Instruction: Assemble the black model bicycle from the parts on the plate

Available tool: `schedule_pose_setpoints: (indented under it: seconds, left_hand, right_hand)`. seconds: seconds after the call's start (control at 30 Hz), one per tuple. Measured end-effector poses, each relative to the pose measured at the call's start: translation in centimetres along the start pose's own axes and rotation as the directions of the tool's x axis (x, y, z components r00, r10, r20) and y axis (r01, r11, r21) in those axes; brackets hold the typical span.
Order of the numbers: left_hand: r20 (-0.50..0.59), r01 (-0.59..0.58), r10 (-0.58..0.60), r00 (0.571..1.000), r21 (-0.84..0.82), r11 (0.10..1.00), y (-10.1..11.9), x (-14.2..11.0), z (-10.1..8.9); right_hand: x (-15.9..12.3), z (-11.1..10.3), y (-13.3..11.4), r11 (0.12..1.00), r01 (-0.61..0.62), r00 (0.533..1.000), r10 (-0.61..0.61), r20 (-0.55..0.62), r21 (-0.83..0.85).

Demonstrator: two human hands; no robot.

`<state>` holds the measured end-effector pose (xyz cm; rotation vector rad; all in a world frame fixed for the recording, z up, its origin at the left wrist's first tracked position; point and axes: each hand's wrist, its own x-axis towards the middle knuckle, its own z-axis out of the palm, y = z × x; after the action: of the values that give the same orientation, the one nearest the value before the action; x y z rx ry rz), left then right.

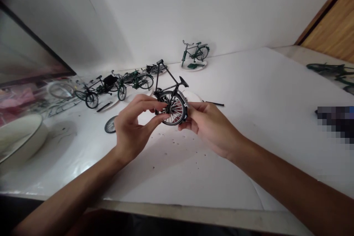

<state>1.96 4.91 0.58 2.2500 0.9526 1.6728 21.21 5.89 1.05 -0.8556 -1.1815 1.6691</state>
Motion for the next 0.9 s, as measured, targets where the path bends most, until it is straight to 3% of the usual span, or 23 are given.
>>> schedule_pose_setpoints:
  seconds: [0.13, 0.27, 0.47, 0.6, 0.67, 0.73, 0.83, 0.9]
  left_hand:
    - [-0.031, -0.083, 0.09, 0.995, 0.175, 0.981, -0.3, 0.4, -0.3]
    - [0.011, -0.104, 0.104, 0.995, 0.176, 0.979, -0.9, 0.5, -0.6]
    - [0.121, -0.096, 0.081, 0.989, 0.13, 0.987, -1.2, 0.3, -0.6]
    - [0.073, -0.059, 0.049, 0.996, 0.133, 0.989, -0.7, 0.3, -0.6]
    - [-0.019, 0.02, -0.018, 1.0, 0.117, 0.993, -0.7, 0.4, -0.7]
    - [-0.052, 0.172, -0.171, 0.984, 0.02, 0.985, -0.7, 0.4, -0.8]
    - [0.152, 0.442, -0.419, 0.895, -0.18, 0.879, -1.0, 0.0, -0.5]
    - [0.29, 0.552, -0.481, 0.827, -0.261, 0.792, -1.2, -0.3, -0.1]
  right_hand:
    - [0.1, 0.0, 0.1, 0.986, -0.092, 0.992, 0.079, 0.096, 0.141]
    - [-0.2, 0.2, 0.0, 0.996, -0.085, 0.983, 0.078, 0.167, 0.037]
    - [-0.2, 0.2, 0.1, 0.997, -0.035, 0.996, 0.04, 0.078, -0.069]
    - [0.1, -0.2, 0.0, 0.998, -0.024, 0.999, 0.026, 0.036, -0.061]
    - [0.1, -0.4, -0.1, 0.998, -0.03, 0.999, 0.031, 0.022, -0.047]
    - [0.2, -0.6, -0.3, 0.998, -0.03, 0.999, 0.031, 0.017, -0.05]
    - [0.1, -0.6, -0.3, 0.994, -0.011, 1.0, 0.01, -0.007, -0.111]
    - [0.1, -0.5, -0.3, 0.982, 0.001, 1.0, -0.006, -0.025, -0.187]
